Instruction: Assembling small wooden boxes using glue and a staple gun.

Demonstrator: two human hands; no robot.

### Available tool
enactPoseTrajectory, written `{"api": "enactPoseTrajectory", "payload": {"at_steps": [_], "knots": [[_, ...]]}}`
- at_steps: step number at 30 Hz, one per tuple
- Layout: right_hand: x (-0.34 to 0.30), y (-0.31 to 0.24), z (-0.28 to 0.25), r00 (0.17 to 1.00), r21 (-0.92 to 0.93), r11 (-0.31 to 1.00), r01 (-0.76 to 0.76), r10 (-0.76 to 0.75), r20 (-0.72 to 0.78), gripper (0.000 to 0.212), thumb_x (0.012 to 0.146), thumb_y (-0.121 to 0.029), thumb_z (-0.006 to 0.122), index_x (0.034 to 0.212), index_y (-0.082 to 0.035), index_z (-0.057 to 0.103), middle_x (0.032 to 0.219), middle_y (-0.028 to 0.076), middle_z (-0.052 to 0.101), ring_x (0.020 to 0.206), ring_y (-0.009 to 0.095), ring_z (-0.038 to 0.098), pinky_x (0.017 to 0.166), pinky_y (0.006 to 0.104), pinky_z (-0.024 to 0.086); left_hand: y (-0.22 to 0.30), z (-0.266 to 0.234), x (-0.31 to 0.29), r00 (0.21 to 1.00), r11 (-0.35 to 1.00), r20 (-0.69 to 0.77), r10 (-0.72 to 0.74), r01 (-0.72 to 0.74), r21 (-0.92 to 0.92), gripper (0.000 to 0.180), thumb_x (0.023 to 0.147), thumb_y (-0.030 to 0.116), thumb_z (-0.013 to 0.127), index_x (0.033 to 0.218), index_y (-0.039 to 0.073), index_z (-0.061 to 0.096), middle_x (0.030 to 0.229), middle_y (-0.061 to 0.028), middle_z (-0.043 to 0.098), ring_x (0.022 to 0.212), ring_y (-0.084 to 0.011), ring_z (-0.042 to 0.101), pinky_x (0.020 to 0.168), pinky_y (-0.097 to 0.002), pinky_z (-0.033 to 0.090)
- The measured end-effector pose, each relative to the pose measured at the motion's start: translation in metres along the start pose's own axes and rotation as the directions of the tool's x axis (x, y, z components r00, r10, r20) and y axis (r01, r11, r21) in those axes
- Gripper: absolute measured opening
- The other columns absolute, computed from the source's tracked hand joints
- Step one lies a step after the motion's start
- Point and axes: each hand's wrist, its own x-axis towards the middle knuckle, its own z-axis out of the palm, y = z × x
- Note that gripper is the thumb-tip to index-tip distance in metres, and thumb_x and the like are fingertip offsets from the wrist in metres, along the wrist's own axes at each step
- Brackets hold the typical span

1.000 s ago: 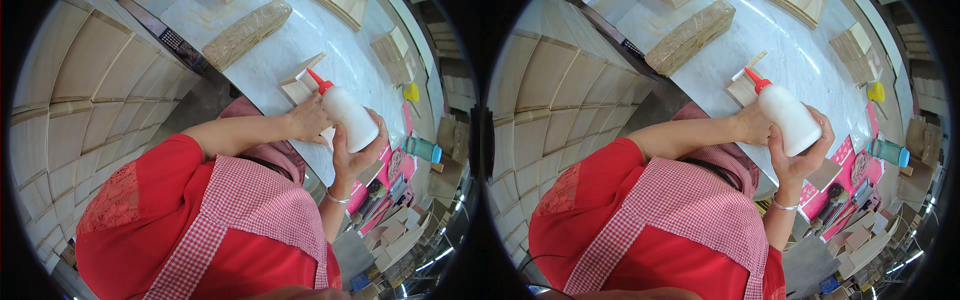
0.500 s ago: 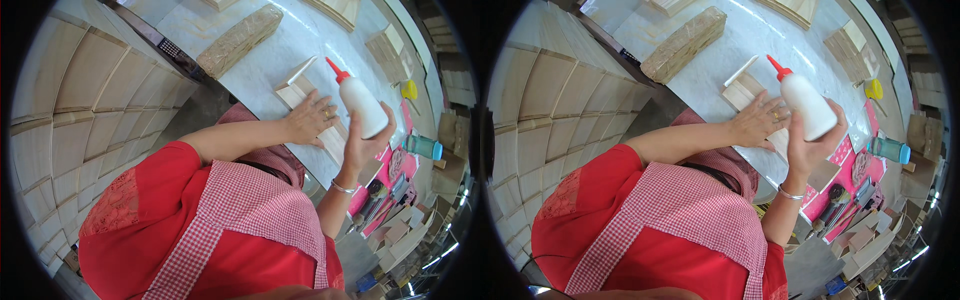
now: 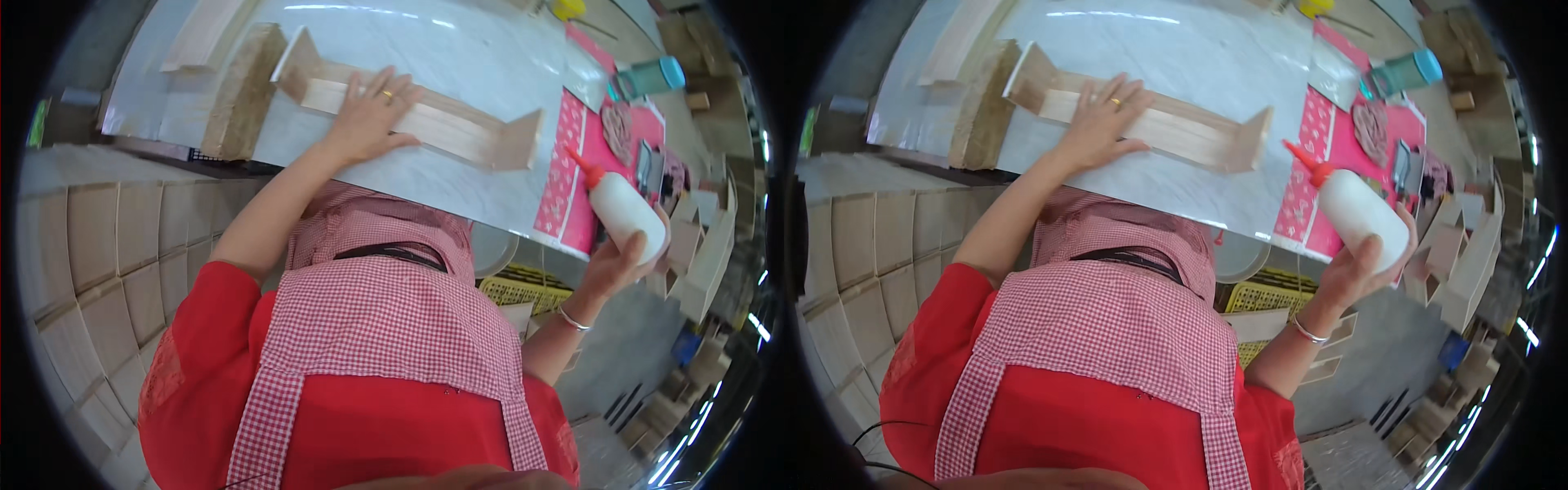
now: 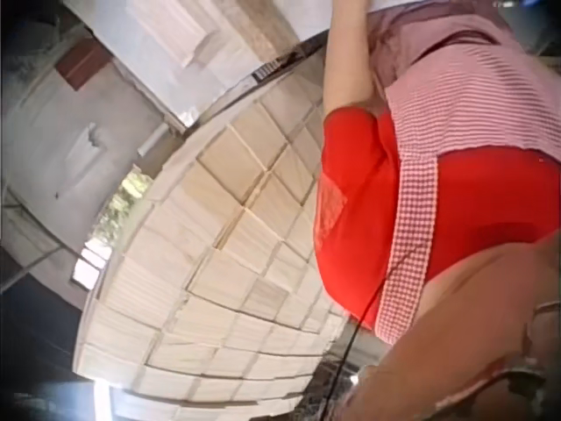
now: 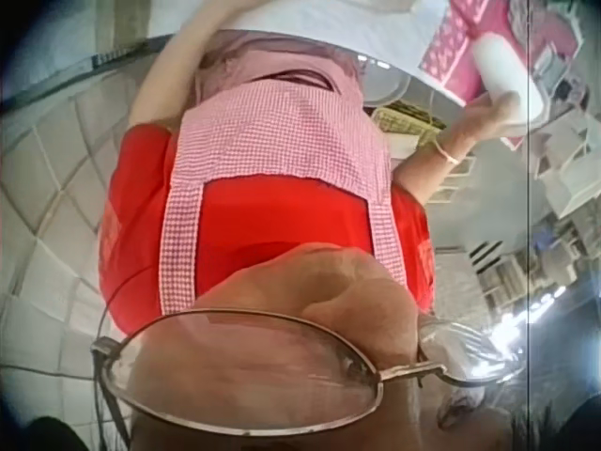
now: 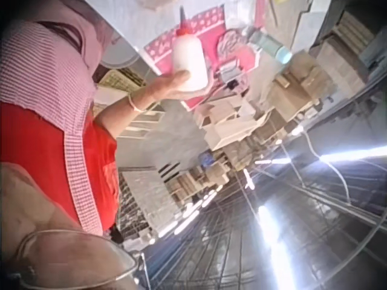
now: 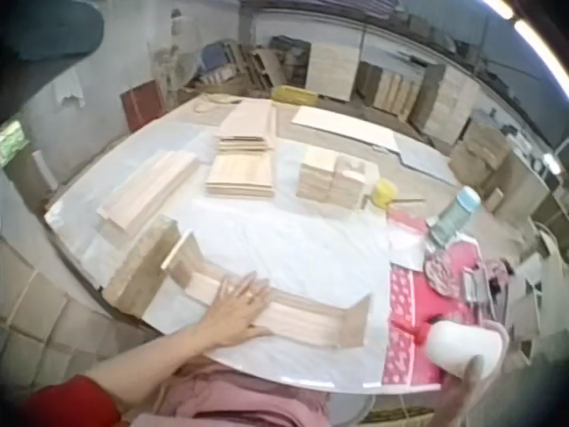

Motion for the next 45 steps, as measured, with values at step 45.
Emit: {"api": "enactPoseTrajectory", "payload": {"at_steps": [45], "knots": [[0.009,0.107,0.011,0.998,-0.255,0.967,0.024,-0.038,-0.049,0.043,0.082,-0.017,0.077,0.113,0.001,0.052,0.106,0.011,0.057,0.098,0.021,0.057,0.087,0.0351,0.049,0.002,-0.001,-0.006,0.997,0.994,0.012,-0.076,0.076,-0.079,0.082,0.079,0.055,0.068,0.145,0.012,0.043,0.151,-0.0149,0.038,0.144,-0.0346,0.026,0.111,-0.0676,0.016]]}}
